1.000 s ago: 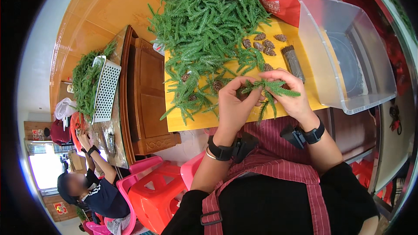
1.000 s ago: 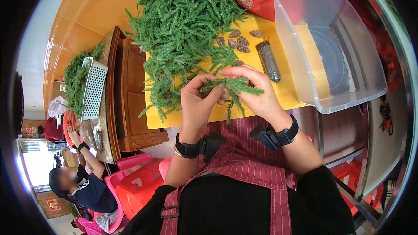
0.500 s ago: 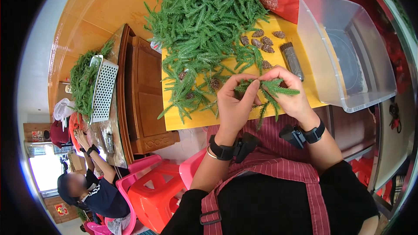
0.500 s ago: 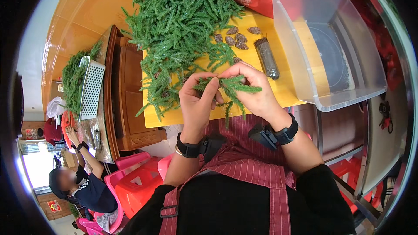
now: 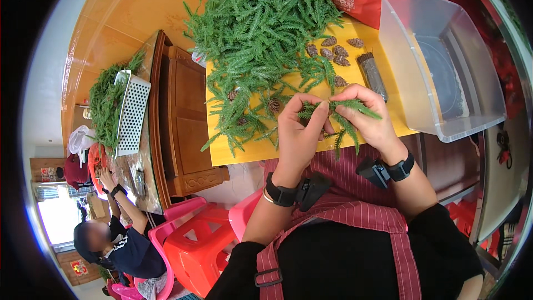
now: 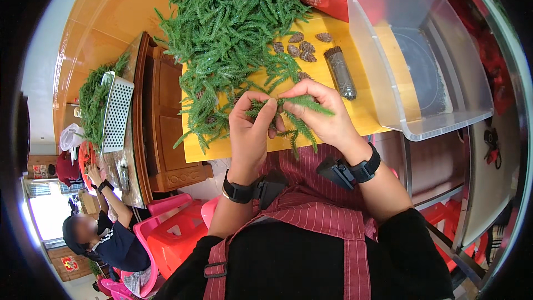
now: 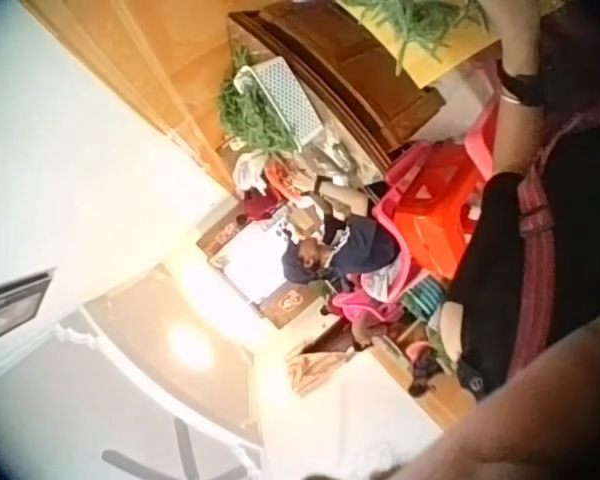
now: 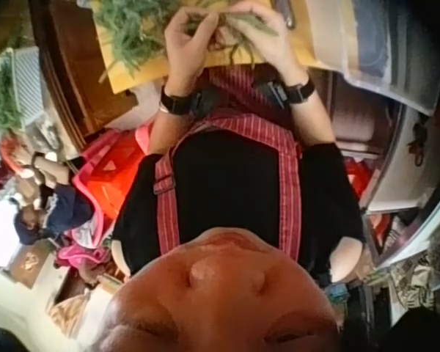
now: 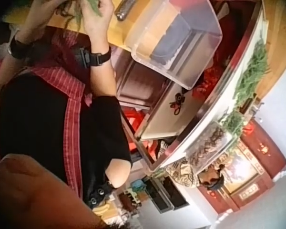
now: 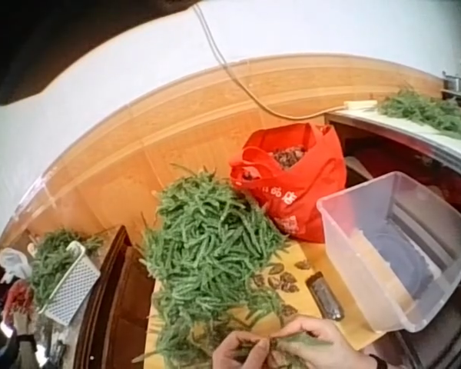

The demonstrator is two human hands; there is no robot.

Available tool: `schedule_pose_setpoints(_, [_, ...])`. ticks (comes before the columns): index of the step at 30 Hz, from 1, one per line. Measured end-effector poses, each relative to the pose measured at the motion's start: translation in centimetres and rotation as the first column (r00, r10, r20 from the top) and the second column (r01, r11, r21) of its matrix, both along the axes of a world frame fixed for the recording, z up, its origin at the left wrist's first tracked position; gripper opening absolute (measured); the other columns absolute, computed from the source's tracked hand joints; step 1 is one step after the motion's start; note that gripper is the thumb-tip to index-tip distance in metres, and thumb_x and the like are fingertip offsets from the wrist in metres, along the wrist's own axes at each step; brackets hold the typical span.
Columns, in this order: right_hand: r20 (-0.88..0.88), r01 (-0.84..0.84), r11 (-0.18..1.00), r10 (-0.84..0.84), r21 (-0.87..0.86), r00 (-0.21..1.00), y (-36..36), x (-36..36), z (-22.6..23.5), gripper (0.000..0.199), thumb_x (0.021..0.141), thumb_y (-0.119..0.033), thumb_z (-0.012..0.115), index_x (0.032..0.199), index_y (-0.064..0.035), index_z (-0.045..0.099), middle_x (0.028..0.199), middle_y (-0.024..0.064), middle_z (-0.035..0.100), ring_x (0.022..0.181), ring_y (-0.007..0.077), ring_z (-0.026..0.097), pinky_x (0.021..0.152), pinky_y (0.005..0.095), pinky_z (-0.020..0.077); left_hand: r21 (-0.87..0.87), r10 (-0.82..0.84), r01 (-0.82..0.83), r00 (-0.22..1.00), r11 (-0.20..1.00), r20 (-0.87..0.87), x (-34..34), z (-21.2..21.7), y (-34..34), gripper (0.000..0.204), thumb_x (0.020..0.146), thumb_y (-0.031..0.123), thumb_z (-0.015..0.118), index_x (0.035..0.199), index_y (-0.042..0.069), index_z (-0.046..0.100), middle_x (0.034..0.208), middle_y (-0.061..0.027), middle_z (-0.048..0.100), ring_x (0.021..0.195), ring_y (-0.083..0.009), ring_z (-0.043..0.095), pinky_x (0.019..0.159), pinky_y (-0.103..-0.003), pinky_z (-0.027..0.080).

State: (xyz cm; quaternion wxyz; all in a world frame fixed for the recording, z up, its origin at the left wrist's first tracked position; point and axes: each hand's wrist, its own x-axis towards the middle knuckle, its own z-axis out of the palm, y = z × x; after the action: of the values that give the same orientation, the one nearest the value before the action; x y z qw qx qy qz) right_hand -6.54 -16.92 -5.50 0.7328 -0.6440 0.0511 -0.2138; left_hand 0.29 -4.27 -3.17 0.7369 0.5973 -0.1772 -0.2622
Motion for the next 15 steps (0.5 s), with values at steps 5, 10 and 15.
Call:
schedule_pose_setpoints(5, [-0.186,-0.050,0.993,0.070,0.111,0.980,-0.4,-0.6,0.8,0.008,0.083,-0.007,0.055,0.089,-0.0026,0.057,0.080,-0.0006,0.053,0.062,0.0044,0.047,0.048,0.0173,0.0364,0.038,-0.015,0.015,1.000,0.999,-0.002,0.1,-0.3,0.2,0.008,0.083,0.008,0.057,0.086,0.002,0.051,0.070,-0.0024,0.057,0.053,-0.0056,0.053,0.044,-0.017,0.037])
schedule_pose_setpoints(10, [-0.181,-0.045,0.982,0.078,0.183,0.980,-0.5,-0.5,0.7,0.009,0.084,-0.012,0.055,0.089,-0.0035,0.057,0.081,0.0000,0.053,0.069,0.0061,0.050,0.050,0.0180,0.0402,0.075,-0.034,0.032,0.999,0.997,0.035,0.4,-0.7,0.3,0.009,0.083,0.008,0.058,0.086,0.002,0.052,0.069,-0.0025,0.058,0.054,-0.0054,0.054,0.045,-0.017,0.038])
schedule_pose_setpoints(15, [-0.218,-0.070,0.997,0.065,-0.015,0.974,-0.8,-0.7,1.7,0.010,0.086,-0.013,0.054,0.090,-0.0044,0.055,0.083,0.0006,0.054,0.073,0.0066,0.052,0.053,0.0184,0.0432,0.093,-0.017,0.006,0.993,0.996,0.119,0.2,-1.0,0.3,0.007,0.082,0.005,0.058,0.086,0.002,0.054,0.071,-0.0010,0.057,0.058,-0.0064,0.056,0.047,-0.017,0.040])
